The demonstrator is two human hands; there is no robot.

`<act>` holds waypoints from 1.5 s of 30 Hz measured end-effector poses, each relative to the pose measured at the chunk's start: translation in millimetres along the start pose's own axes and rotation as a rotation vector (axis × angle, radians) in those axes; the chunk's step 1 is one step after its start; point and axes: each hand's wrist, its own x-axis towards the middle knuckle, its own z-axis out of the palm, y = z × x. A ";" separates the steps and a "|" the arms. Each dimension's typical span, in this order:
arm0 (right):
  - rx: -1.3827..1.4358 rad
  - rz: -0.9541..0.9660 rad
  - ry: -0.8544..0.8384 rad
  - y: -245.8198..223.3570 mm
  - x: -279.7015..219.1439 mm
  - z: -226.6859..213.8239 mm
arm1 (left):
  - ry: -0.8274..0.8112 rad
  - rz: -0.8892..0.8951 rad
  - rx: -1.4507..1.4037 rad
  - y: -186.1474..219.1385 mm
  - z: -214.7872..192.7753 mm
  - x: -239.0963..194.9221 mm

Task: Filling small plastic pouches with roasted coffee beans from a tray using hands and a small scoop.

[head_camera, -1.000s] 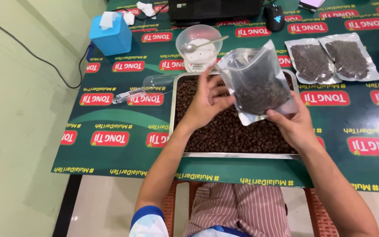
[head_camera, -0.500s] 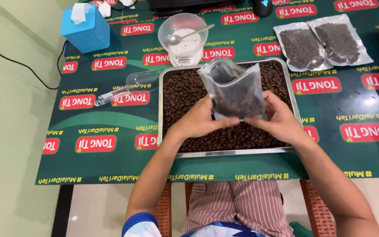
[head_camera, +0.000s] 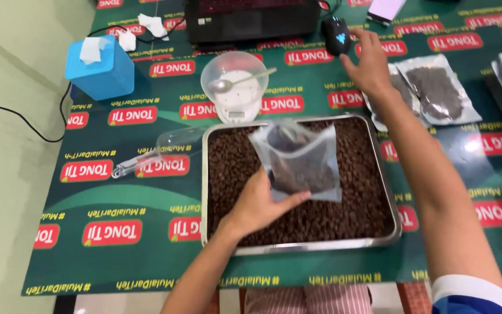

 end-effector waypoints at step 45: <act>-0.523 0.000 0.002 88.9 51.5 92.1 | -0.039 0.242 0.155 -0.2 -3.5 -6.8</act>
